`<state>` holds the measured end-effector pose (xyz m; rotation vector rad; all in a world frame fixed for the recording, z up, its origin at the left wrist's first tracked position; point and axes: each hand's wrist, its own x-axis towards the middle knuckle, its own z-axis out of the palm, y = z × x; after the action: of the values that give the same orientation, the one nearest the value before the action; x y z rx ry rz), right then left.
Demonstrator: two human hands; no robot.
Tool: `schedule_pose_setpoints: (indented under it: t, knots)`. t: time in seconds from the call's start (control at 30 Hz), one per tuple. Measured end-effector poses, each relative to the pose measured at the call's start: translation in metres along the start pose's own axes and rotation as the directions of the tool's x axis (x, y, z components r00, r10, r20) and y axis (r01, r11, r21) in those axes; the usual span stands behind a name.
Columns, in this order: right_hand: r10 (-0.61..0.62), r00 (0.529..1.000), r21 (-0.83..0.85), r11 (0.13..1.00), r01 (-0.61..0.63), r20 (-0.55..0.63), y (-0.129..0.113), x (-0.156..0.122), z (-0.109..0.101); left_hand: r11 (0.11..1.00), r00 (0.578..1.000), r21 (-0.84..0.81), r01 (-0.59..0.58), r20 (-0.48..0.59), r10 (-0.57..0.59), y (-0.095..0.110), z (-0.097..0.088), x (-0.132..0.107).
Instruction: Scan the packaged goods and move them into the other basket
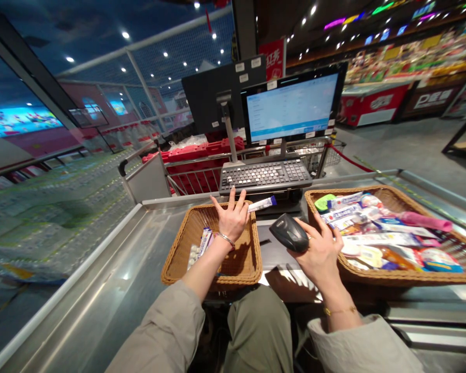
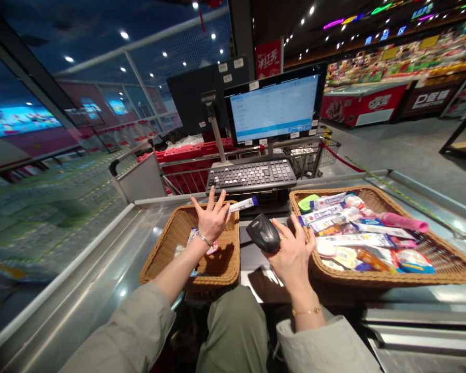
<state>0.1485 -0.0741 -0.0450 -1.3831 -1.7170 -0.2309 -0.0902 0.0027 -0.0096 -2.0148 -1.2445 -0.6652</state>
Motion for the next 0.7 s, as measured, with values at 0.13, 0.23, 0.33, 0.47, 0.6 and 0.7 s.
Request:
schedule_pose_setpoints:
  t: [0.13,0.23,0.33,0.47,0.6,0.7]
  knots:
    - [0.000,1.000,-0.009,1.000,0.000,-0.023,0.002,0.000,-0.001,1.000,1.000,-0.004,-0.002,-0.005,0.002,0.002,-0.002,0.002]
    - [0.011,0.999,-0.028,1.000,-0.013,-0.042,0.004,0.000,-0.003,1.000,1.000,0.005,-0.010,-0.020,0.010,0.003,-0.002,0.004]
    - [0.034,0.997,-0.041,0.999,-0.037,-0.065,0.005,0.000,-0.008,1.000,0.999,0.009,-0.025,-0.038,0.025,0.007,-0.002,0.007]
    - [0.071,0.993,-0.046,0.996,-0.075,-0.090,0.008,0.002,-0.018,0.999,0.998,-0.010,-0.044,-0.054,0.044,0.015,-0.002,0.015]
    - [0.133,0.983,-0.055,0.989,-0.140,-0.125,0.015,0.004,-0.032,0.997,0.996,-0.047,-0.061,-0.061,0.058,0.027,-0.004,0.026]
    - [0.203,0.967,-0.064,0.975,-0.215,-0.152,0.024,0.006,-0.043,0.994,0.998,-0.092,-0.060,-0.042,0.056,0.037,-0.004,0.036]
